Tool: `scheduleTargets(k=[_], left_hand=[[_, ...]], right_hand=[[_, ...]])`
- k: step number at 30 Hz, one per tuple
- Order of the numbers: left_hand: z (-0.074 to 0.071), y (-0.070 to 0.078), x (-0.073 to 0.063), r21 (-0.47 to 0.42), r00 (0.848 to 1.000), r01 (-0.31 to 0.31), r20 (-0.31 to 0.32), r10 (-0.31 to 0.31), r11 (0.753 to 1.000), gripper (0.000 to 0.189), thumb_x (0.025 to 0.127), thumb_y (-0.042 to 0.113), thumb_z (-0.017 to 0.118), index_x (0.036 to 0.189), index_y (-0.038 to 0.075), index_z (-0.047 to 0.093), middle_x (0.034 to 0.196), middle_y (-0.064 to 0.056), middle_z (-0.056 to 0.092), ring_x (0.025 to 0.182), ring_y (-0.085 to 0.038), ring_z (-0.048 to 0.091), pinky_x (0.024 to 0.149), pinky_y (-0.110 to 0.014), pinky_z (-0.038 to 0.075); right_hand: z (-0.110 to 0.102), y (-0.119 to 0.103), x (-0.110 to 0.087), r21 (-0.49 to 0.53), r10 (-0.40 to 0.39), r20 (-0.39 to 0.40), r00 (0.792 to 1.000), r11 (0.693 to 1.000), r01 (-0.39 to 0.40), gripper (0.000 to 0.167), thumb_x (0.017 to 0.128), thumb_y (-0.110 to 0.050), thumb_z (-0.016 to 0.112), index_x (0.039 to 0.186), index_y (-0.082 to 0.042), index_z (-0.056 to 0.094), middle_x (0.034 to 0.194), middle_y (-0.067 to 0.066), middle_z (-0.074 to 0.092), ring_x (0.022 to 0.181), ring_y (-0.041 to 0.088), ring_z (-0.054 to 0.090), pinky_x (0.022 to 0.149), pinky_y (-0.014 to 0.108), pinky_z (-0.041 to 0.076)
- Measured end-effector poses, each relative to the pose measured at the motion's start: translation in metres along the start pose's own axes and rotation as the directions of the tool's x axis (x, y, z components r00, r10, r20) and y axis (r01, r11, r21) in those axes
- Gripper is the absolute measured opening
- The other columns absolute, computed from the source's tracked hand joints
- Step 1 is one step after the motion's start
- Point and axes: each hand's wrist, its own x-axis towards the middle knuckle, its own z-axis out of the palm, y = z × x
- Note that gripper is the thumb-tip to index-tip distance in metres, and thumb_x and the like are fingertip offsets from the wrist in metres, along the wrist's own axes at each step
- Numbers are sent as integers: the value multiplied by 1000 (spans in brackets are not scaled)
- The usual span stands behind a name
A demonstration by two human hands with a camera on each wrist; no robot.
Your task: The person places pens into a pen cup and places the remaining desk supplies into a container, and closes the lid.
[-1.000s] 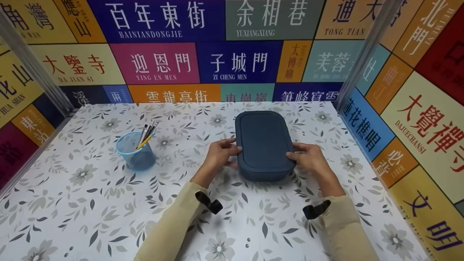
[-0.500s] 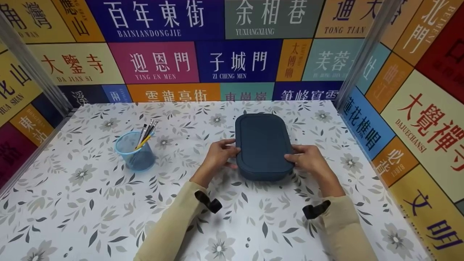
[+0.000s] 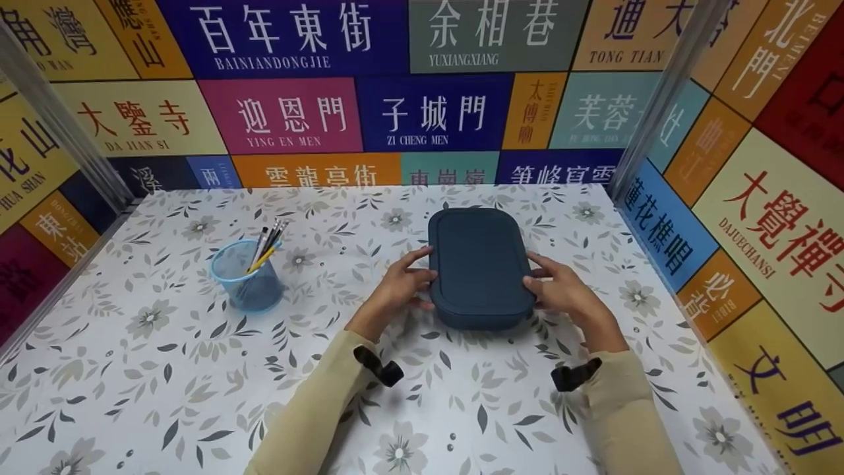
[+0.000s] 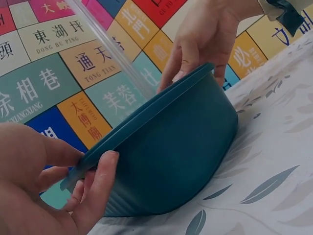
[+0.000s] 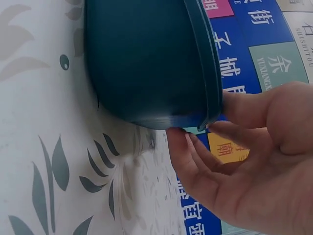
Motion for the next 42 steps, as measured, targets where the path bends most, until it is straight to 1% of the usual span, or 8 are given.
scheduleTargets(k=[5,9,16,24,30,36,39,42], left_hand=[[-2,-5,3,-80,1000,18,-10,-19,997,56,92,2,60,144,24,54,88,-6,65,73,-18,65,47,-29,59],[-3,-6,6,-105,1000,23,1,-23,994,56,92,2,62,143,25,56,90,-6,65,76,-21,67,48,-30,59],[-6,-8,6,-135,999,39,25,-36,990,57,92,1,63,144,24,55,90,-6,64,76,-22,68,51,-32,61],[-6,-5,3,-110,999,39,15,-38,993,55,93,1,63,143,24,56,100,-12,67,85,-25,71,52,-33,61],[-6,-5,3,-114,999,49,6,-49,992,54,93,3,64,142,26,57,102,-14,68,83,-23,72,52,-33,61],[-6,-6,2,-126,998,68,-2,-69,990,54,91,3,67,140,26,59,98,-13,67,79,-22,70,51,-32,61],[-5,-4,1,-98,997,65,-29,-69,993,52,91,5,68,137,26,61,95,-11,68,75,-20,67,50,-32,60],[-4,-1,-1,-41,996,55,-67,-57,998,49,91,8,70,135,27,63,93,-8,69,70,-18,64,54,-38,63]], right_hand=[[0,-2,3,-37,-5,43,999,999,7,70,107,-23,45,161,-22,1,160,36,17,139,47,42,103,47,53],[1,-9,7,-93,35,22,999,995,-32,69,106,-18,43,161,-21,1,158,39,17,142,52,34,105,53,50],[4,-15,13,-122,104,4,995,987,-103,70,105,-13,43,160,-23,1,156,40,20,140,51,38,96,43,55],[7,-16,11,-53,60,16,998,997,-59,69,106,-11,40,160,-23,-2,155,40,23,138,52,41,104,55,51],[6,-13,12,-40,52,3,999,998,-52,70,106,-13,42,161,-25,1,152,37,31,132,44,50,96,44,56],[4,-10,11,10,89,13,996,996,-89,72,105,-14,45,161,-29,2,157,34,26,133,37,49,87,34,55],[3,-10,12,30,98,22,995,995,-98,72,105,-15,44,161,-30,1,159,32,25,132,34,48,86,33,54],[2,-9,12,43,90,28,996,995,-91,71,106,-17,43,161,-30,0,159,31,24,135,37,46,88,33,52]])
